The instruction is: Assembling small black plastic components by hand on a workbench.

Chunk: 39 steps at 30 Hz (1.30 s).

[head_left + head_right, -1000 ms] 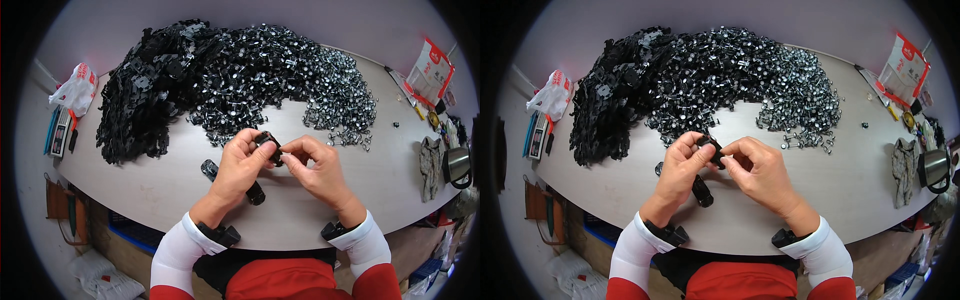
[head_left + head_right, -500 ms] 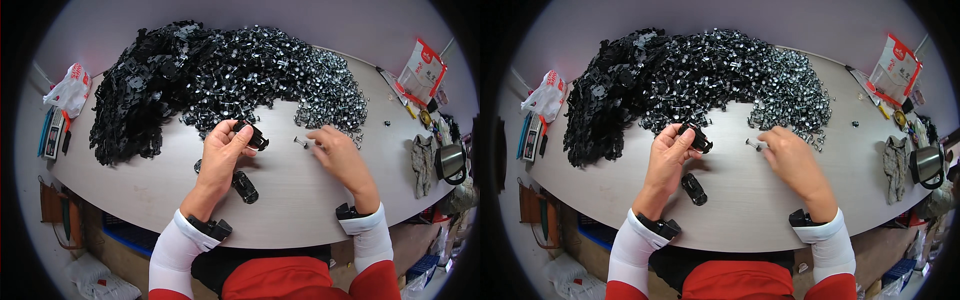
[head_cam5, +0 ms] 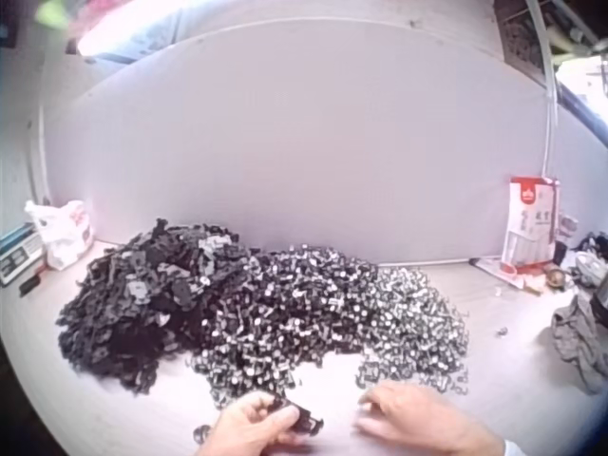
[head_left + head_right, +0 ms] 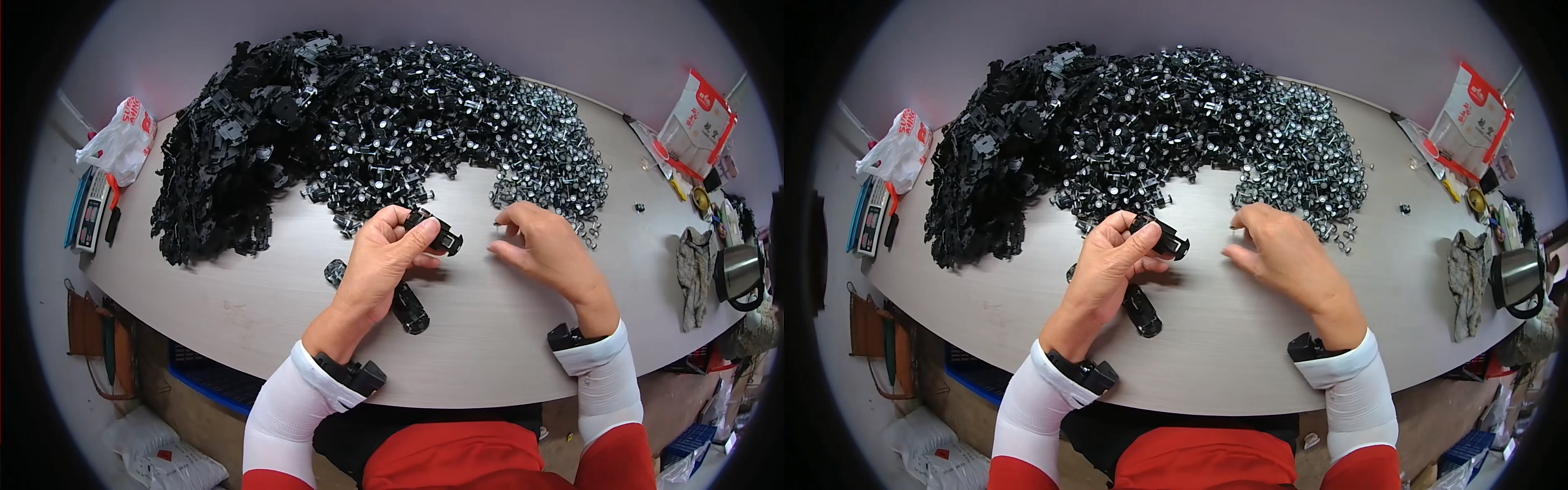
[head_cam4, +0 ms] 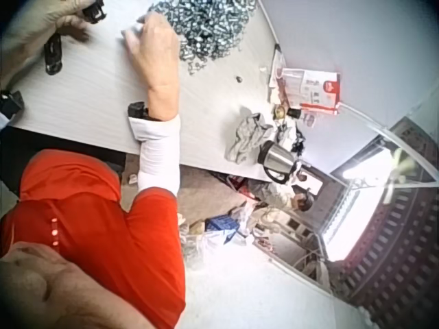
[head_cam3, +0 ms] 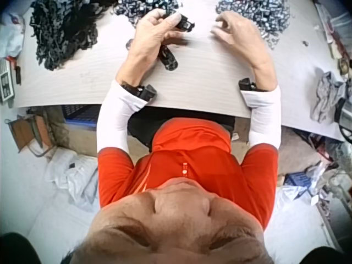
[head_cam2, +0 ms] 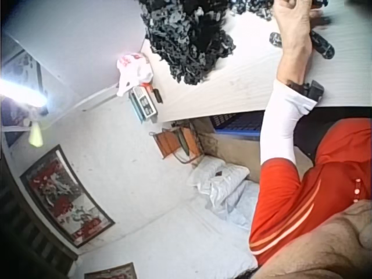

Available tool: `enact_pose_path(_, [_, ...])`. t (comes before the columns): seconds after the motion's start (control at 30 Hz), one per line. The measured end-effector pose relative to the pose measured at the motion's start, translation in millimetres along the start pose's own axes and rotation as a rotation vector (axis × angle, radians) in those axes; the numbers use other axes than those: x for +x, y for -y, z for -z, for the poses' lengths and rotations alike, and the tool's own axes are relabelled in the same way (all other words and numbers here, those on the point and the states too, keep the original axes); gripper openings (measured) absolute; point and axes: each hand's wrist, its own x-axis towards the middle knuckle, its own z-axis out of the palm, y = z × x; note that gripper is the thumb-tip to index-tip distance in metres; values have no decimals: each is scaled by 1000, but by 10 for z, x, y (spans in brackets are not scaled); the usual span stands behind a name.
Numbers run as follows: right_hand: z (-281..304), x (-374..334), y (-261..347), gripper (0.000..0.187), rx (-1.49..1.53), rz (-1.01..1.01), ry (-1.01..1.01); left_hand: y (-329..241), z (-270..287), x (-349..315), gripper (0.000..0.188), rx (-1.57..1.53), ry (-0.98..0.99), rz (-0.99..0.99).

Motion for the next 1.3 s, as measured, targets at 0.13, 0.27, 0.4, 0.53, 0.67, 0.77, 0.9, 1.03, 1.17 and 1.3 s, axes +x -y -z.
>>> enact_pose_path(0.13, [-107, 10, 285, 33, 187, 107, -163, 34, -1, 11, 22, 28, -26, -19])
enact_pose_path(0.27, [-296, 25, 333, 32, 8, 291, -251, 31, -2, 0, 19, 17, -22, -2])
enact_pose_path(0.4, [-320, 32, 330, 31, 22, 308, -244, 52, 13, -23, 16, -43, -15, -26])
enact_pose_path(0.53, [-371, 47, 294, 31, 112, 315, -234, 42, 21, -42, 16, -139, -13, -9])
enact_pose_path(0.67, [-431, 79, 278, 31, 150, 360, -306, 52, -7, -49, 15, -167, -8, -22])
enact_pose_path(0.77, [-469, 85, 283, 31, 144, 362, -342, 38, -25, -70, 15, -147, -17, -42])
enact_pose_path(0.9, [-542, 56, 288, 31, 101, 308, -345, 27, -39, -69, 15, -68, -18, -50])
enact_pose_path(1.03, [-485, 42, 314, 28, 238, 252, -260, -35, 19, -66, 16, 143, -12, -112])
enact_pose_path(1.17, [-310, 27, 271, 22, 386, 71, -269, -306, 74, -340, 23, 523, -13, -90])
enact_pose_path(1.3, [-339, 38, 176, 13, 378, 21, -207, -348, 166, -561, 33, 1151, 30, -193])
